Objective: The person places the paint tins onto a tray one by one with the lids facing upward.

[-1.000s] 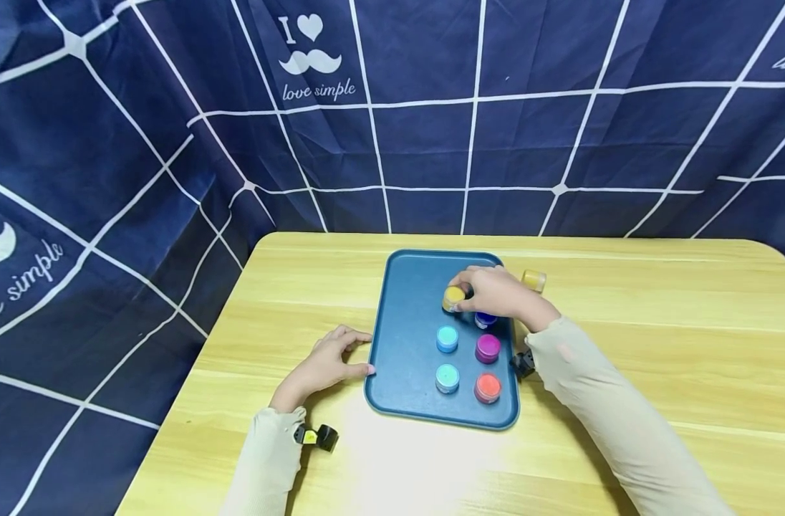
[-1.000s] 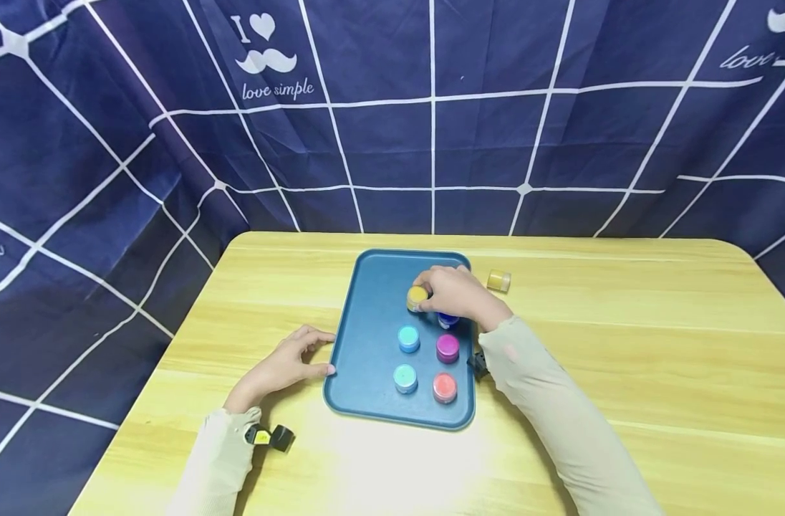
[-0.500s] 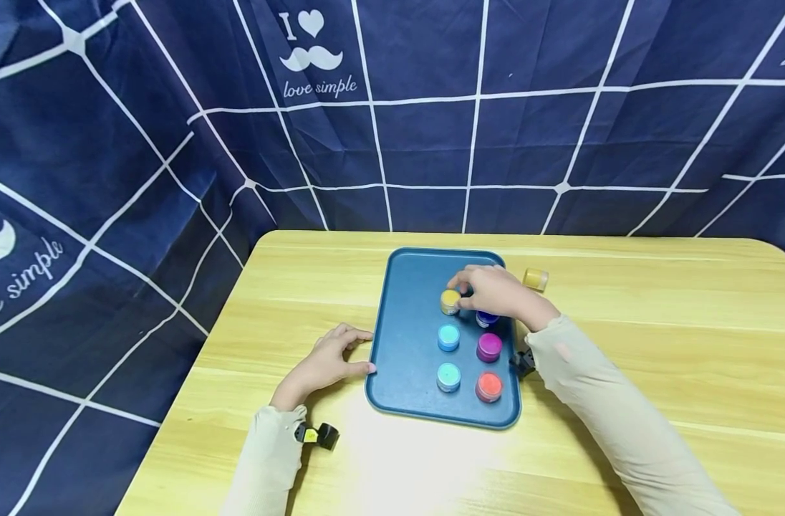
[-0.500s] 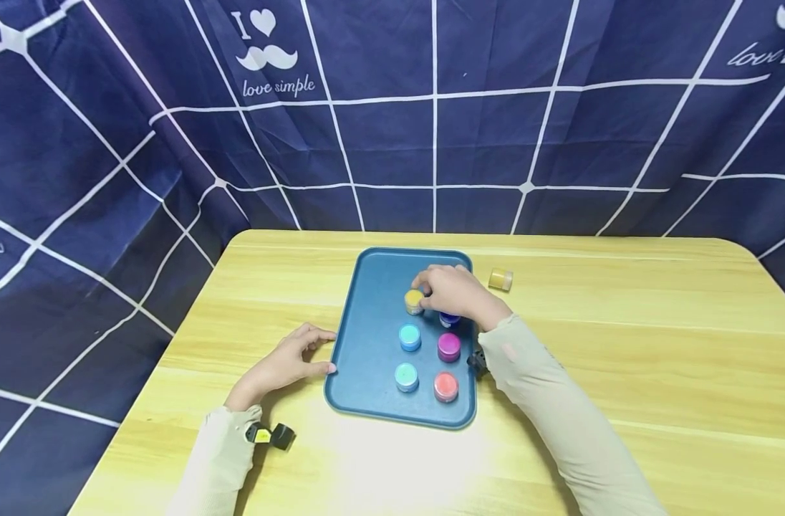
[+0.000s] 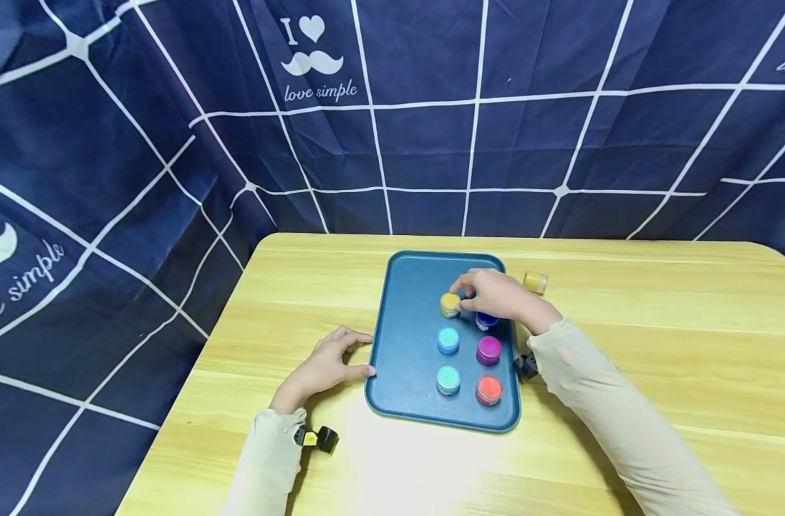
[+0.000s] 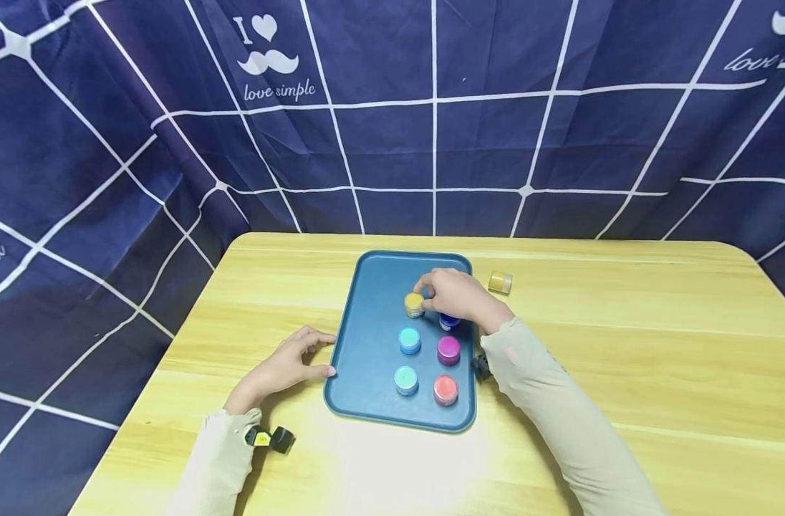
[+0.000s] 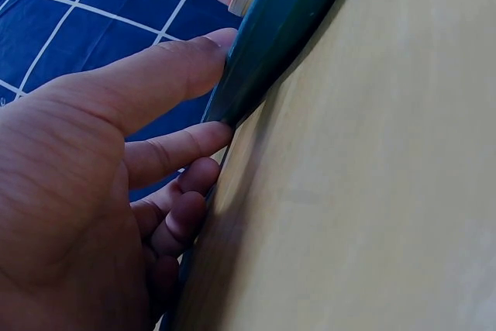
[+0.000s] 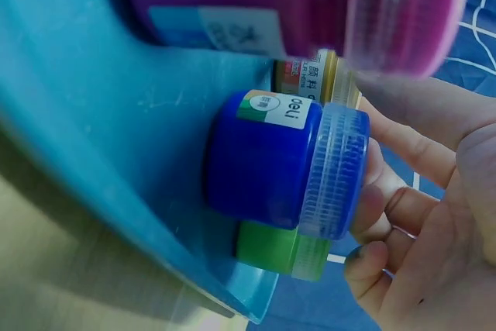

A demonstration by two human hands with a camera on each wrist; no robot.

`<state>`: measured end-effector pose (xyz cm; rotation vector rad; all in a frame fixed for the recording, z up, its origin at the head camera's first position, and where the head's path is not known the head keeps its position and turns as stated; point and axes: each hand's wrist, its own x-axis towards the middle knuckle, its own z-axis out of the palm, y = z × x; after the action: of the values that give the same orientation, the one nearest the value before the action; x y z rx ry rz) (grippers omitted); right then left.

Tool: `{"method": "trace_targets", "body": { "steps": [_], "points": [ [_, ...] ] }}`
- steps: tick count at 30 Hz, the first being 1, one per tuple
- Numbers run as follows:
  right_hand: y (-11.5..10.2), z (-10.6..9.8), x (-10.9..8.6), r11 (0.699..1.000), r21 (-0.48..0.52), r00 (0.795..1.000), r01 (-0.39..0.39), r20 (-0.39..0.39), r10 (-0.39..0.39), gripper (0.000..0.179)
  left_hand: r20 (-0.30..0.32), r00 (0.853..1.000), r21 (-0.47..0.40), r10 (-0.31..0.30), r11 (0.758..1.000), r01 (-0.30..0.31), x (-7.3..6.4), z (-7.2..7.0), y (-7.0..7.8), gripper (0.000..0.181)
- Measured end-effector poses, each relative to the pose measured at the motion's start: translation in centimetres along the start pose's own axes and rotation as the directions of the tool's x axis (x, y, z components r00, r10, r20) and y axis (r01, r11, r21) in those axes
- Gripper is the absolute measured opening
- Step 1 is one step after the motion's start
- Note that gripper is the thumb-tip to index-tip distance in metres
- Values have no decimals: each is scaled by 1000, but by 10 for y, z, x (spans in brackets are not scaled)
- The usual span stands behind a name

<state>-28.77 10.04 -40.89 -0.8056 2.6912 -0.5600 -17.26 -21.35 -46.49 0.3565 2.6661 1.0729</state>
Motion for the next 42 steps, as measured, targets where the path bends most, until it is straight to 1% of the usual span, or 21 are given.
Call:
{"method": "trace_targets", "body": {
  "steps": [8, 14, 17, 24, 29, 33, 38, 42],
  "points": [
    [-1, 0, 1, 1000, 21, 1000, -2, 24, 2, 30, 4, 1000, -3, -9, 1000, 9, -2, 0, 1, 56],
    [-2, -1, 0, 1000, -16, 999, -10, 30, 11, 32, 7, 1000, -7, -4, 1000, 4, -2, 0, 2, 56],
    [-3, -4, -2, 999, -31, 1000, -6, 17, 6, 36, 14, 1000, -2, -2, 1000, 2, -2, 1, 2, 56],
    [-1, -21, -11, 1000, -6, 999, -11, -31, 11, 41, 13, 1000, -10, 0, 1000, 0, -2, 0, 3, 57],
    [10, -36, -21, 1000, -11, 997, -15, -74, 14, 41, 12, 1000, -10, -5, 1000, 5, -2, -1, 4, 56],
    [25, -47, -28, 1000, 7, 993, -19, -113, 20, 42, 11, 1000, -6, -4, 1000, 4, -1, 0, 3, 56],
    [48, -55, -39, 998, 67, 986, -20, -167, 31, 45, 10, 1000, -14, -11, 1000, 11, -2, -1, 4, 56],
    [65, -59, -49, 990, 128, 978, -53, -193, 78, 48, 8, 1000, -15, -6, 1000, 6, -1, -1, 4, 56]
  ]
}}
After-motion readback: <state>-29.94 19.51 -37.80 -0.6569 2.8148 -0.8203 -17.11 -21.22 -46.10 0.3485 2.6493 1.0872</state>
